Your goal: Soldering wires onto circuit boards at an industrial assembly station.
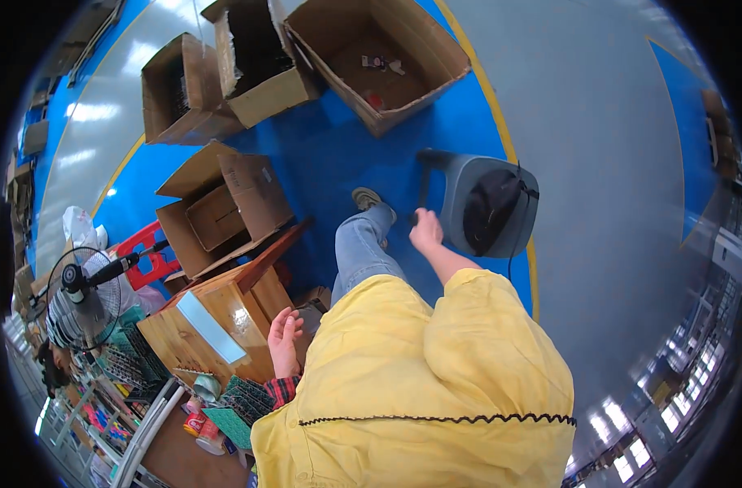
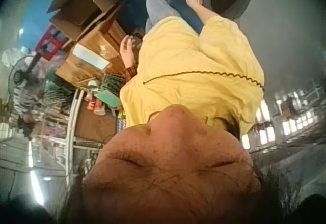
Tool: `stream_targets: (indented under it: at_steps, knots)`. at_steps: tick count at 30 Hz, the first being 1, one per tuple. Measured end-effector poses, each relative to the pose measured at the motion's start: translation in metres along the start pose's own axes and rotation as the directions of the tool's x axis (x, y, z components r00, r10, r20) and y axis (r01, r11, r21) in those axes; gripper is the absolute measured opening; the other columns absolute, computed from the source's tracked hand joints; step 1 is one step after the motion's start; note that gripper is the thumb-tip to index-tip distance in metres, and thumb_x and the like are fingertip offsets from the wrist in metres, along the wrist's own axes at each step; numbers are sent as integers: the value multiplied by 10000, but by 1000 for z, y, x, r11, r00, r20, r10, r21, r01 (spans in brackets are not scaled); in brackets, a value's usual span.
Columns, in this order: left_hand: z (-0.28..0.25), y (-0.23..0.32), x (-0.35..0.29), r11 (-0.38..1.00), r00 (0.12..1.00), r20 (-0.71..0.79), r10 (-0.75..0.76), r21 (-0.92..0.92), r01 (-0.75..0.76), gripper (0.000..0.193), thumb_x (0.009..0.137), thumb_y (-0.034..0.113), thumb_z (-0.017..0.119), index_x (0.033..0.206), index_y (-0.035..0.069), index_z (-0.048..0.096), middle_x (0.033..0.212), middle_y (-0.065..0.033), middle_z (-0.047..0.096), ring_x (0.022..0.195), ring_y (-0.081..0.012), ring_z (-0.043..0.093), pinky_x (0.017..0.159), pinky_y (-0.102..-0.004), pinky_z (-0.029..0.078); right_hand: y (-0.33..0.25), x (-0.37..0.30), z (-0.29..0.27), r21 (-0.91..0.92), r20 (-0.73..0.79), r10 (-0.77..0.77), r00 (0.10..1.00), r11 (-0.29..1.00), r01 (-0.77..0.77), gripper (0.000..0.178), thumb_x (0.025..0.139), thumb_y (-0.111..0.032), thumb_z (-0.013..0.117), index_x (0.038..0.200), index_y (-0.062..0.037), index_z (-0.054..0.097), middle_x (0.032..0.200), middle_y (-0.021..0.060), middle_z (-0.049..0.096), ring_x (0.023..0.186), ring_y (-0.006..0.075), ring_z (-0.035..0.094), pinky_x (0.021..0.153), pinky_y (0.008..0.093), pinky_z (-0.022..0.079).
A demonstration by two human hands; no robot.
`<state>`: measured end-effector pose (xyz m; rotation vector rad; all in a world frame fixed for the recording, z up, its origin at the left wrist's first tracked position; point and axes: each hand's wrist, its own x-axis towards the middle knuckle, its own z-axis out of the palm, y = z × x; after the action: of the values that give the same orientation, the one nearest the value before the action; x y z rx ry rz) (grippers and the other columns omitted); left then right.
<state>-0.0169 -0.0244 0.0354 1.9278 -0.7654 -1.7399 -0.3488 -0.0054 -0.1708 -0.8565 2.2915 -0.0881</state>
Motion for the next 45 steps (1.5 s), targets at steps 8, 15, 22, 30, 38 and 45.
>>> stream_targets:
  at_steps: [8, 15, 22, 30, 38, 45]
  knots:
    - [42, -15, 26, 968, 965, 78, -251, 46, 248, 263, 881, 202, 517, 1100, 57, 520, 1007, -41, 589, 823, -88, 555, 669, -208, 438, 118, 40, -90, 171, -333, 685, 648, 720, -673, 727, 641, -442, 704, 1218, -112, 411, 1221, 118, 434, 1152, 279, 397, 929, 411, 359]
    - [54, -49, 50, 943, 964, 73, -256, 237, 233, 290, 868, 203, 529, 1108, 41, 523, 947, -28, 601, 803, -100, 559, 675, -223, 437, 151, 110, -42, 299, -127, 732, 670, 672, -678, 1145, 388, -470, 830, 1267, 10, 275, 1217, 215, 446, 1151, 322, 431, 982, 358, 349]
    - [46, -83, 45, 831, 975, -175, -137, 515, 209, 316, 809, 249, 567, 1060, 56, 561, 933, -98, 624, 862, -186, 596, 764, -300, 467, 220, 103, -50, 645, 432, 324, 842, 542, -539, 556, 652, -363, 718, 980, 66, 587, 1014, 131, 581, 854, 228, 571, 799, 360, 466]
    - [64, -119, 28, 859, 955, -249, -161, 441, 259, 305, 781, 285, 562, 1024, 103, 585, 914, -109, 633, 860, -241, 603, 767, -342, 469, 302, 171, -64, -487, 525, 51, 850, 837, 250, 378, 735, 46, 410, 1102, -21, 477, 990, 185, 568, 954, 253, 538, 848, 332, 405]
    - [69, -135, 11, 929, 917, -367, -160, 257, 265, 281, 755, 276, 575, 986, 119, 611, 918, -88, 638, 863, -240, 604, 764, -343, 470, 227, 129, -99, -15, 296, -444, 846, 883, 469, 320, 701, 9, 402, 1018, -25, 432, 852, 94, 464, 701, 194, 448, 649, 315, 410]
    - [33, -40, -29, 984, 884, -433, 176, 68, -163, 246, 846, 230, 561, 1029, 65, 576, 888, -52, 624, 767, -120, 576, 706, -272, 470, 153, 208, -130, 647, 514, 181, 839, 560, -517, 438, 571, -197, 522, 928, 55, 538, 916, 136, 532, 846, 293, 490, 792, 380, 421]
